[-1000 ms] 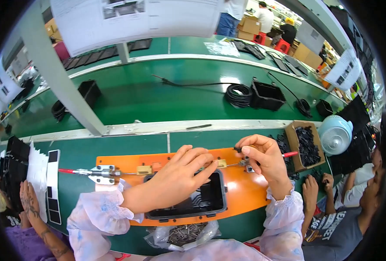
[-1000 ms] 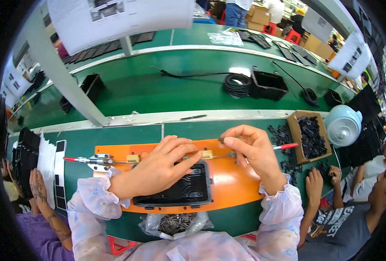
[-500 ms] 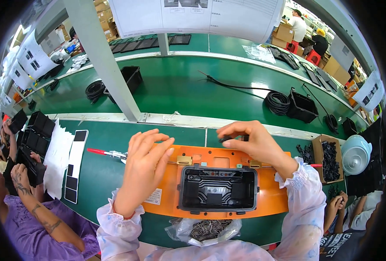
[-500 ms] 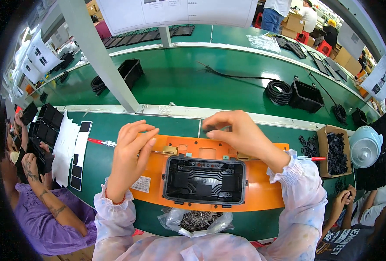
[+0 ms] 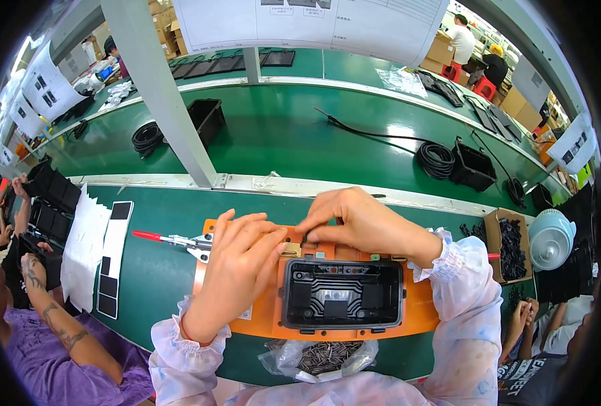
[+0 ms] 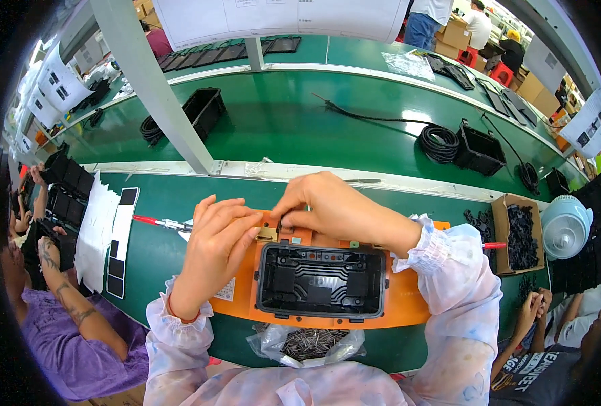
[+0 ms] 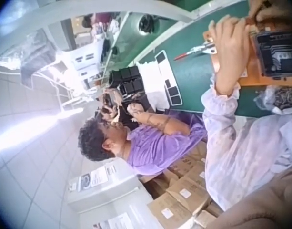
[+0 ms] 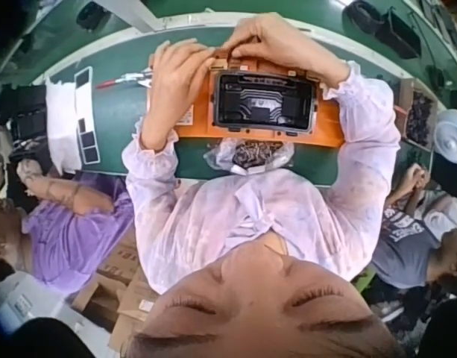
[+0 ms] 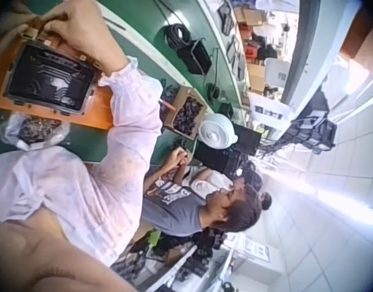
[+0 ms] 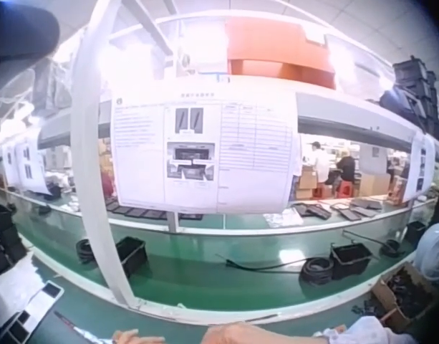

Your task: The person places a black plastic housing into an orange fixture and inserts small black clips into slots on the housing. They then use a red-handled lever to secure the components before removing the housing from the fixture.

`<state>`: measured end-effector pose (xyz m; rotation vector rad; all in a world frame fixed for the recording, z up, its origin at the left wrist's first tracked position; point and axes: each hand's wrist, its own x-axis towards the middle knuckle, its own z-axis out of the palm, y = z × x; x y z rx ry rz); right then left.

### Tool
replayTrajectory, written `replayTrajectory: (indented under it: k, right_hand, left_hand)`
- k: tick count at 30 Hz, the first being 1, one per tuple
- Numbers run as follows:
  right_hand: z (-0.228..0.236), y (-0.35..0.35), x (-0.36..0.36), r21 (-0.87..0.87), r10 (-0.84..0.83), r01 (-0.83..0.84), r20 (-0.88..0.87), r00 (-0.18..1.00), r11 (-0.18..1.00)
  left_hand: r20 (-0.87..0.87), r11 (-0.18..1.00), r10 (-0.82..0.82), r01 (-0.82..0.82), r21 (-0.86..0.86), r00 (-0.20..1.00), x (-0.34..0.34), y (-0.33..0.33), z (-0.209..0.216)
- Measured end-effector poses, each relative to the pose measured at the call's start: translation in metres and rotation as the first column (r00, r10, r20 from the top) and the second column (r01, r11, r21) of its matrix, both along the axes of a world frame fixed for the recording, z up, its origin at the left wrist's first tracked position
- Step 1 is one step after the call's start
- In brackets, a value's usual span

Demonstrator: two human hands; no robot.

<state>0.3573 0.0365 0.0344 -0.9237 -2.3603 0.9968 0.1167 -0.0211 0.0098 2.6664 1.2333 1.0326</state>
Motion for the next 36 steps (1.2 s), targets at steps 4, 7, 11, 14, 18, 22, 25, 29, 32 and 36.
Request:
replayTrajectory:
  k: [4,7,11,14,18,22,25,29,32,36]
  right_hand:
    - [0.01,0.003,-0.002,0.158,-0.273,0.286,-0.1,0.957,0.945]
    - [0.008,-0.006,-0.002,0.034,-0.186,0.185,0.009,0.983,0.982]
    - [0.002,-0.011,-0.007,-0.132,-0.178,0.18,0.026,0.984,0.975]
    - [-0.003,-0.006,-0.002,-0.289,-0.184,0.162,-0.048,0.982,0.943]
    - [-0.001,-0.008,-0.004,-0.372,-0.08,0.045,-0.081,0.993,0.927]
    - [-0.007,-0.018,-0.005,-0.052,-0.054,0.051,-0.066,0.996,0.997]
    - [0.009,-0.023,-0.01,-0.367,-0.263,0.228,-0.049,0.963,0.902]
    - [-0.013,-0.011,-0.001,-0.006,-0.22,0.224,-0.214,0.952,0.975]
    - [-0.005,-0.02,-0.006,-0.388,-0.224,0.165,-0.112,0.968,0.907]
    - [-0.009,-0.024,-0.01,-0.375,-0.237,0.173,-0.132,0.962,0.911]
  left_hand:
    - [0.0,1.0,0.001,-0.001,0.005,1.0,0.001,-0.001,0.0]
    - [0.002,1.0,0.004,-0.004,0.006,1.0,0.001,-0.001,0.001]
    - [-0.003,1.0,-0.001,0.001,0.007,1.0,0.001,-0.003,0.002]
    - [-0.006,1.0,-0.01,0.01,0.012,1.0,0.003,-0.003,0.002]
    - [-0.001,1.0,-0.019,0.019,-0.004,1.0,0.003,-0.004,0.003]
    - [-0.002,1.0,-0.019,0.019,-0.003,1.0,0.003,-0.004,0.003]
    - [-0.004,1.0,-0.018,0.018,-0.005,1.0,0.003,-0.004,0.004]
    - [-0.009,1.0,-0.014,0.014,0.0,1.0,0.002,-0.004,0.004]
    - [-0.004,1.0,-0.021,0.021,-0.003,1.0,0.002,-0.004,0.004]
    - [-0.002,0.999,-0.032,0.032,-0.01,0.999,0.002,-0.005,0.003]
